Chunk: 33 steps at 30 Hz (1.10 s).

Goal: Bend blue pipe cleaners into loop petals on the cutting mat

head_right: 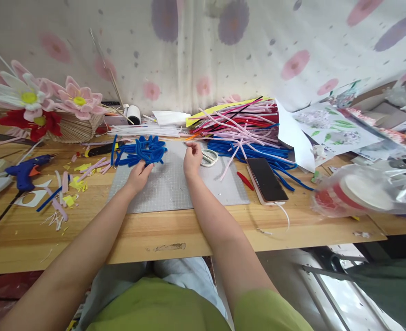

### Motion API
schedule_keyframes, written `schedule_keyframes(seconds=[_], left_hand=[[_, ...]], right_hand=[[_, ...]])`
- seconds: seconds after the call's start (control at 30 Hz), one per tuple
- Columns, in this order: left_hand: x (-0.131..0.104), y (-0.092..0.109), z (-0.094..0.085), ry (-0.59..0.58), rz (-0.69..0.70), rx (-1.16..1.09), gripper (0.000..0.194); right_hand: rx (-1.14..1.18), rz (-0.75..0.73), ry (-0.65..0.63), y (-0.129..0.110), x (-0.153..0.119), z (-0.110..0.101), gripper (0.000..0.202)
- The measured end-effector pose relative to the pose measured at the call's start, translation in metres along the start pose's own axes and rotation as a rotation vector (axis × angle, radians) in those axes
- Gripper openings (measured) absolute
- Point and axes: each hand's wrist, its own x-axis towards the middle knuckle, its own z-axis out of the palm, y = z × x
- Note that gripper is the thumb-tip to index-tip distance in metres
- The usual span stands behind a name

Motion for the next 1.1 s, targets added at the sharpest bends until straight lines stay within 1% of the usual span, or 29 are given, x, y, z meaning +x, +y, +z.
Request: schedule_keyframes(seconds=[0.1,0.17,0.23,0.3,0.37,0.43,0.5,0.53,0.63,0.7,0.83,0.93,1.0,1.07,1.1], left_hand=[[0.010,0.009,0.017,-0.027,-0.003,0.210,0.013],[0.020,0.016,0.032,-0.058,0.021,0.392,0.016],[0.032,0.022,0.046,-0.050,0.031,0.517,0.021],[0.044,0.024,0.059,-0.025,0.071,0.555,0.024],[0.054,0.023,0.068,-0.023,0.074,0.531,0.027],[0.060,0.018,0.074,-0.011,0.029,0.504,0.029],[0.062,0.014,0.077,0.014,0.002,0.525,0.031],[0.062,0.012,0.078,0.026,0.005,0.551,0.031],[0.058,0.011,0.078,0.041,0.052,0.619,0.032],[0.054,0.011,0.075,0.045,0.077,0.646,0.033],[0.043,0.006,0.061,0.027,0.130,0.730,0.035],[0.036,-0.004,0.044,0.001,0.168,0.789,0.037],[0.035,-0.011,0.035,0.004,0.156,0.810,0.040],[0.036,-0.017,0.028,0.020,0.143,0.809,0.043],[0.036,-0.019,0.026,0.034,0.151,0.796,0.043]], right_hand=[[-0.050,-0.004,0.158,-0.001,0.005,-0.012,0.030],[-0.067,0.024,0.212,0.000,0.007,-0.016,0.030],[-0.063,0.063,0.257,0.003,0.009,-0.018,0.031],[-0.047,0.087,0.257,0.006,0.010,-0.017,0.031],[-0.026,0.090,0.250,0.009,0.010,-0.014,0.031],[-0.005,0.093,0.283,0.011,0.011,-0.011,0.029],[0.010,0.103,0.316,0.013,0.011,-0.009,0.029],[0.018,0.109,0.311,0.014,0.012,-0.009,0.029],[0.037,0.119,0.225,0.015,0.013,-0.010,0.029],[0.032,0.112,0.204,0.015,0.012,-0.011,0.028],[0.020,0.081,0.309,0.014,0.009,-0.007,0.027],[0.027,0.102,0.310,0.012,0.006,0.000,0.031],[-0.003,0.119,0.304,0.011,0.005,0.001,0.033],[-0.080,0.115,0.317,0.007,0.008,-0.005,0.035],[-0.137,0.101,0.323,0.006,0.010,-0.012,0.035]])
